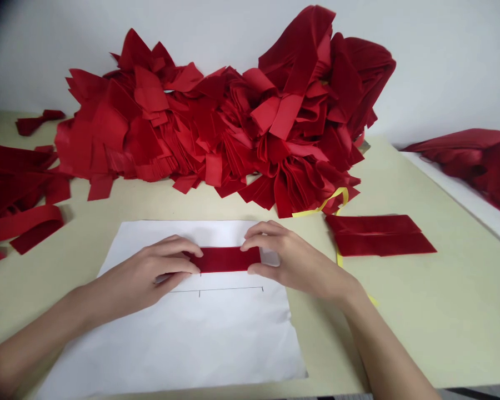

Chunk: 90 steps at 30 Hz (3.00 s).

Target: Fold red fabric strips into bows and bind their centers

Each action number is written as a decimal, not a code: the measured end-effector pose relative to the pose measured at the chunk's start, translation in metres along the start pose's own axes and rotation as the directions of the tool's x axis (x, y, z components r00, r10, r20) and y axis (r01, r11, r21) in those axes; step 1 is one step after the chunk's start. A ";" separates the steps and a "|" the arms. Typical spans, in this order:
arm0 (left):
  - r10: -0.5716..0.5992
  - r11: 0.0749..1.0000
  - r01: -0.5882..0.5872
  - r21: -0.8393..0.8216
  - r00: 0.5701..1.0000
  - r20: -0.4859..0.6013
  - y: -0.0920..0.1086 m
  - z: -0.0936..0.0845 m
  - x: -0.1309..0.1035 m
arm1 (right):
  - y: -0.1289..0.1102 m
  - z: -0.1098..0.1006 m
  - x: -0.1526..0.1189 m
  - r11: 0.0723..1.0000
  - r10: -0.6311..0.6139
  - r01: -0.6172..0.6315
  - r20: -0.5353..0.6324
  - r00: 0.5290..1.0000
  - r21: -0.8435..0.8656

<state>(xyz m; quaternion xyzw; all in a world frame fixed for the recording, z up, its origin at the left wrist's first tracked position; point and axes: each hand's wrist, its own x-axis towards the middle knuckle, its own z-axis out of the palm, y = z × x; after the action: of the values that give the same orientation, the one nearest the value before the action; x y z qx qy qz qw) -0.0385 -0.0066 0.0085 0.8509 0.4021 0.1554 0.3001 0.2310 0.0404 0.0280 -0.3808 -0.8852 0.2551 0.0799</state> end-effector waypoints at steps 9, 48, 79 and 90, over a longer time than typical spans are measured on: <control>-0.036 0.999 0.035 -0.028 0.999 -0.039 -0.001 0.001 -0.001 | -0.005 0.002 0.003 1.000 -0.002 0.002 0.029 1.000 0.001; -0.045 0.998 0.039 -0.050 0.992 -0.118 -0.003 0.009 0.003 | 0.007 0.004 0.004 0.991 0.130 -0.130 0.003 0.991 -0.020; -0.039 0.988 0.071 0.138 0.974 -0.223 -0.004 0.022 0.000 | -0.037 0.012 0.044 0.999 -0.023 0.025 -0.044 0.999 0.032; 0.004 0.965 0.057 0.256 0.973 -0.233 -0.002 0.025 0.000 | -0.058 0.036 0.073 0.995 0.086 -0.084 0.039 0.995 -0.060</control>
<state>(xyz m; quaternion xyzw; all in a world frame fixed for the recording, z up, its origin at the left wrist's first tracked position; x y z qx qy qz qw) -0.0275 -0.0154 -0.0117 0.8536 0.4626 0.1951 0.1387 0.1308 0.0448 0.0228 -0.4150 -0.8767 0.2402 0.0393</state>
